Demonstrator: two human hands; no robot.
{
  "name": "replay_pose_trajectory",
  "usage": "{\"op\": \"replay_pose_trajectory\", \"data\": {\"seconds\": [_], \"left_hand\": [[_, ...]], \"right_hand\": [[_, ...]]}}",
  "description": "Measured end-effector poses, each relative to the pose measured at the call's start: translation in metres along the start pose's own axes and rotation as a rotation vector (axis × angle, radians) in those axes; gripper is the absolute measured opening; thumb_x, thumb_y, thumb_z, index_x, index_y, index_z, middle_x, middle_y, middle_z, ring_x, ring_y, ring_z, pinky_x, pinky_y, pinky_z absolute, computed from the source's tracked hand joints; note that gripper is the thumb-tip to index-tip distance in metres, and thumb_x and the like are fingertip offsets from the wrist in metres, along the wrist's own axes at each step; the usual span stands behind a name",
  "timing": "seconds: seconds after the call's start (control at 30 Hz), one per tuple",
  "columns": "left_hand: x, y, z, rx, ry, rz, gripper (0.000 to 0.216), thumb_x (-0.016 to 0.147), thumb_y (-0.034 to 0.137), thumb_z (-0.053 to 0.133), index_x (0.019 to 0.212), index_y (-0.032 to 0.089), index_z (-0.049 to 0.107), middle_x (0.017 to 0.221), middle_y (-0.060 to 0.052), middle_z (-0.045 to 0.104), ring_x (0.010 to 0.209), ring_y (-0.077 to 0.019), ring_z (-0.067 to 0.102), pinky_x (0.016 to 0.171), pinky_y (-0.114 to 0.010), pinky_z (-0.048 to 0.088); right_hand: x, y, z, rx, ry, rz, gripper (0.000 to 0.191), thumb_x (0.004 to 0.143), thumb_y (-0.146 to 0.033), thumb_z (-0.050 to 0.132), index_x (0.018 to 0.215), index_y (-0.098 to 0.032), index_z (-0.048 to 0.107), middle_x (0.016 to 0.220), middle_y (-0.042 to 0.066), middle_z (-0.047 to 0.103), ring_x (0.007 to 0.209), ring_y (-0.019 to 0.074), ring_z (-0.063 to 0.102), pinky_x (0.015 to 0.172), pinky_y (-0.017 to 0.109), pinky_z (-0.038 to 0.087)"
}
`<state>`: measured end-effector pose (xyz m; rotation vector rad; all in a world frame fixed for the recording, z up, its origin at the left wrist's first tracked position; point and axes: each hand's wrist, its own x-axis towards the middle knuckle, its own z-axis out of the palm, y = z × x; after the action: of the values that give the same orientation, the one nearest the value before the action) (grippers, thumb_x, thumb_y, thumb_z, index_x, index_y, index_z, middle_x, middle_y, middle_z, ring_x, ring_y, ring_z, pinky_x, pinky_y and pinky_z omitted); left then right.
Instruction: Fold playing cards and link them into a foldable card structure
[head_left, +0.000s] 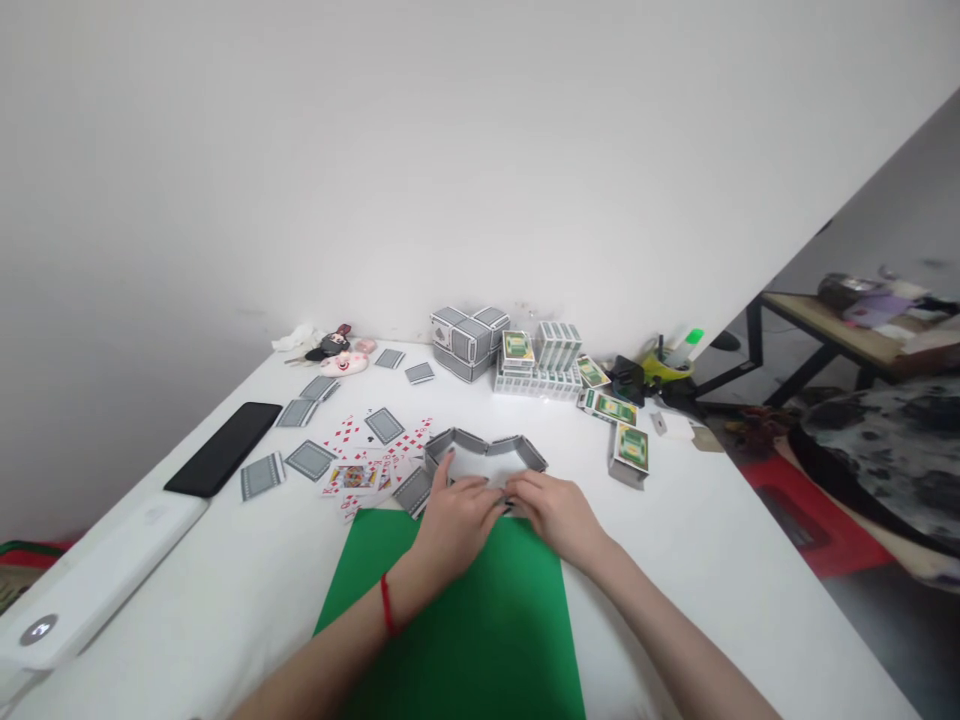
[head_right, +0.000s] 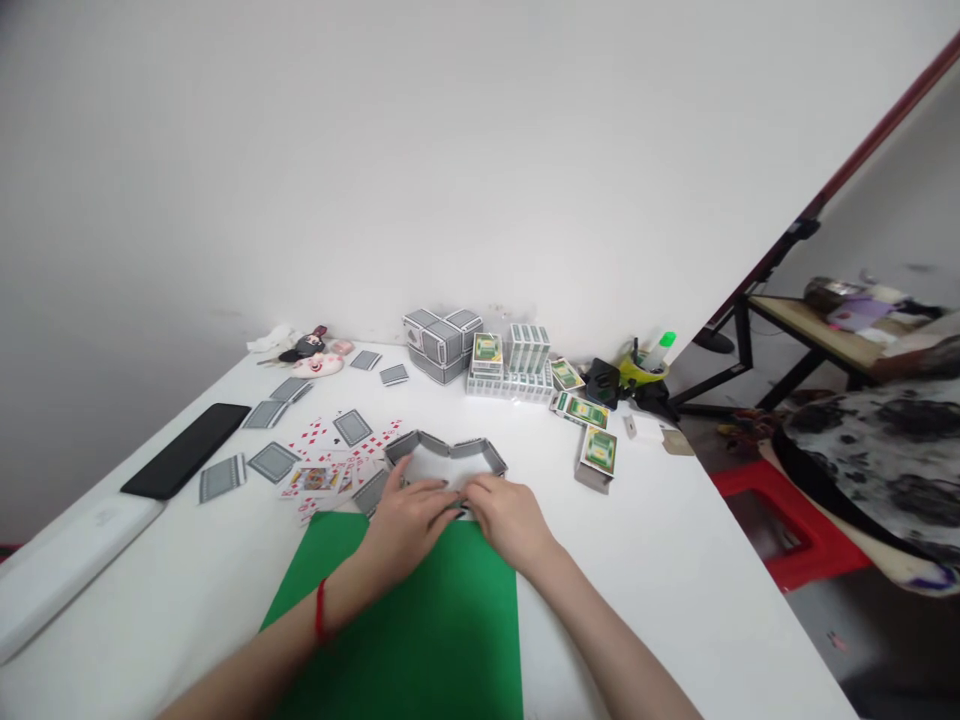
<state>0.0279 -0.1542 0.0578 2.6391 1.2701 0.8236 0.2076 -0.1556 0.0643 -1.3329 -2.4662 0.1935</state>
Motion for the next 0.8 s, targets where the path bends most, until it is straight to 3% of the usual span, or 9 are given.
{"op": "replay_pose_trajectory", "data": {"seconds": [0.13, 0.23, 0.33, 0.5, 0.67, 0.8], "left_hand": [[0.008, -0.009, -0.015, -0.011, -0.129, -0.053, 0.061, 0.070, 0.054, 0.059, 0.119, 0.020, 0.048, 0.112, -0.011, 0.062, 0.109, -0.0289, 0.051, 0.103, -0.059, 0.008], [0.011, -0.014, -0.016, 0.013, -0.235, -0.063, 0.076, 0.067, 0.059, 0.059, 0.126, 0.015, 0.042, 0.107, -0.016, 0.063, 0.104, -0.0305, 0.054, 0.101, -0.060, 0.009], [0.012, -0.015, -0.012, 0.007, -0.291, -0.070, 0.074, 0.068, 0.057, 0.059, 0.127, 0.016, 0.040, 0.101, -0.014, 0.065, 0.100, -0.0297, 0.057, 0.100, -0.062, 0.011], [0.016, -0.013, -0.009, -0.088, -0.209, -0.125, 0.056, 0.075, 0.042, 0.058, 0.124, 0.020, 0.043, 0.120, -0.013, 0.055, 0.113, -0.0279, 0.048, 0.101, -0.058, 0.015], [0.021, -0.018, -0.017, -0.242, -0.175, -0.159, 0.034, 0.076, 0.026, 0.058, 0.110, 0.026, 0.056, 0.108, -0.003, 0.062, 0.105, -0.0207, 0.054, 0.105, -0.051, 0.019], [0.018, -0.040, -0.038, -0.290, -0.007, -0.289, 0.025, 0.078, 0.026, 0.052, 0.102, 0.023, 0.061, 0.104, -0.003, 0.064, 0.099, -0.0187, 0.056, 0.093, -0.035, 0.039]], "right_hand": [[-0.009, -0.001, 0.008, 0.121, 0.073, 0.242, 0.038, 0.084, -0.029, 0.050, 0.121, -0.020, 0.047, 0.110, 0.009, 0.061, 0.080, 0.0190, 0.063, 0.071, 0.032, 0.049], [-0.011, -0.002, 0.014, 0.219, 0.101, 0.330, 0.048, 0.083, -0.031, 0.052, 0.128, -0.020, 0.040, 0.105, 0.009, 0.063, 0.071, 0.0184, 0.063, 0.070, 0.034, 0.050], [-0.008, -0.004, 0.015, 0.297, 0.094, 0.315, 0.047, 0.082, -0.029, 0.053, 0.127, -0.020, 0.041, 0.103, 0.008, 0.062, 0.076, 0.0188, 0.062, 0.072, 0.034, 0.050], [-0.002, -0.006, 0.009, 0.369, 0.097, 0.348, 0.040, 0.080, -0.028, 0.054, 0.119, -0.018, 0.050, 0.094, 0.008, 0.064, 0.074, 0.0188, 0.060, 0.072, 0.033, 0.049], [0.001, -0.005, 0.011, 0.565, 0.136, 0.414, 0.034, 0.079, -0.029, 0.054, 0.111, -0.020, 0.057, 0.085, 0.004, 0.065, 0.064, 0.0158, 0.059, 0.065, 0.030, 0.049], [0.003, -0.001, 0.018, 0.756, 0.154, 0.469, 0.033, 0.074, -0.028, 0.058, 0.106, -0.020, 0.059, 0.079, 0.002, 0.065, 0.058, 0.0142, 0.058, 0.057, 0.028, 0.048]]}}
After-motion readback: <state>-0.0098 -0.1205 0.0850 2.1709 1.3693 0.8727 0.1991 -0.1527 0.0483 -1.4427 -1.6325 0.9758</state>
